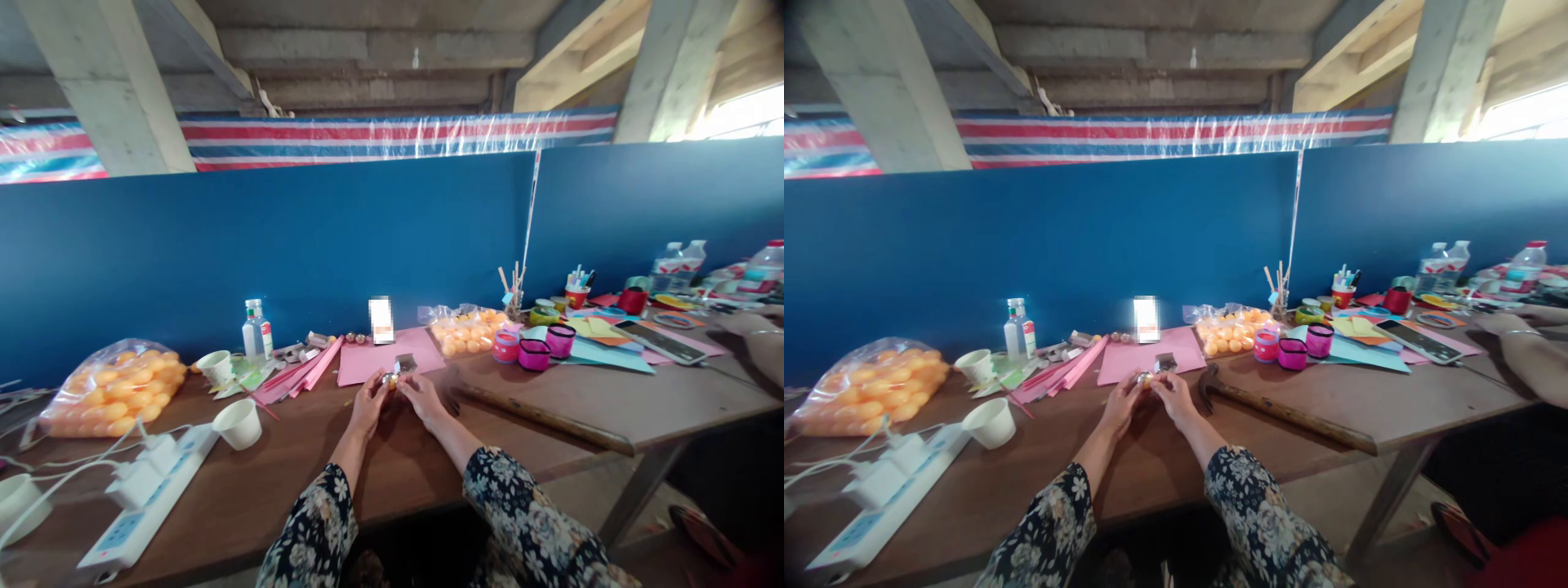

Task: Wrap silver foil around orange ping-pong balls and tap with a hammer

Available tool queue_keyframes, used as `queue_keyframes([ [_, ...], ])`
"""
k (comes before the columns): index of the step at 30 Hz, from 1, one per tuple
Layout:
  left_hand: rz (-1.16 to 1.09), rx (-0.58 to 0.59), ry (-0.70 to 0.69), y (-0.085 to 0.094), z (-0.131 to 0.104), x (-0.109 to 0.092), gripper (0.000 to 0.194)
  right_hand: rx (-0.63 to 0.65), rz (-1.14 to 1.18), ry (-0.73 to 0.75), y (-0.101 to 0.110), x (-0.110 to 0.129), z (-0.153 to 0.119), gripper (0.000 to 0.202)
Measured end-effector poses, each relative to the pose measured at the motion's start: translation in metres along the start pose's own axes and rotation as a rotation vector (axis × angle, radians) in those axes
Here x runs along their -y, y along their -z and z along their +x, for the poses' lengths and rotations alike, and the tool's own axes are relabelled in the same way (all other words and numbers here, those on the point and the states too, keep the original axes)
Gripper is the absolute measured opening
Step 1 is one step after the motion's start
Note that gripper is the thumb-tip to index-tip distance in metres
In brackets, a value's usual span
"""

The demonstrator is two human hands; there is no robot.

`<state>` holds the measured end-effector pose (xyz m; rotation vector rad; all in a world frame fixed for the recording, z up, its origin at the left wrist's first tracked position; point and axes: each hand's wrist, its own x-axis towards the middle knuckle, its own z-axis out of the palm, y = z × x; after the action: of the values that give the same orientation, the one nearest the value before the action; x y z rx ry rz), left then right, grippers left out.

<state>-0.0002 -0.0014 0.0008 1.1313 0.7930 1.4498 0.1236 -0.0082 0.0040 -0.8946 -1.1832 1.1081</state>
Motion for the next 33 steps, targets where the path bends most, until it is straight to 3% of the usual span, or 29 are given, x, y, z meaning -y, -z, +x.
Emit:
queue_keyframes([
  [18, -0.099, 0.063, 0.048, -0.0007, -0.0014, -0.0012, 0.042, 0.026, -0.024, 0.035, 0.0006, -0.0023, 0.0018, 0.028],
  [33, -0.105, 0.015, 0.056, 0.0006, -0.0005, -0.0008, 0.040, 0.043, -0.033, 0.017, 0.0012, -0.0076, 0.0025, 0.026],
])
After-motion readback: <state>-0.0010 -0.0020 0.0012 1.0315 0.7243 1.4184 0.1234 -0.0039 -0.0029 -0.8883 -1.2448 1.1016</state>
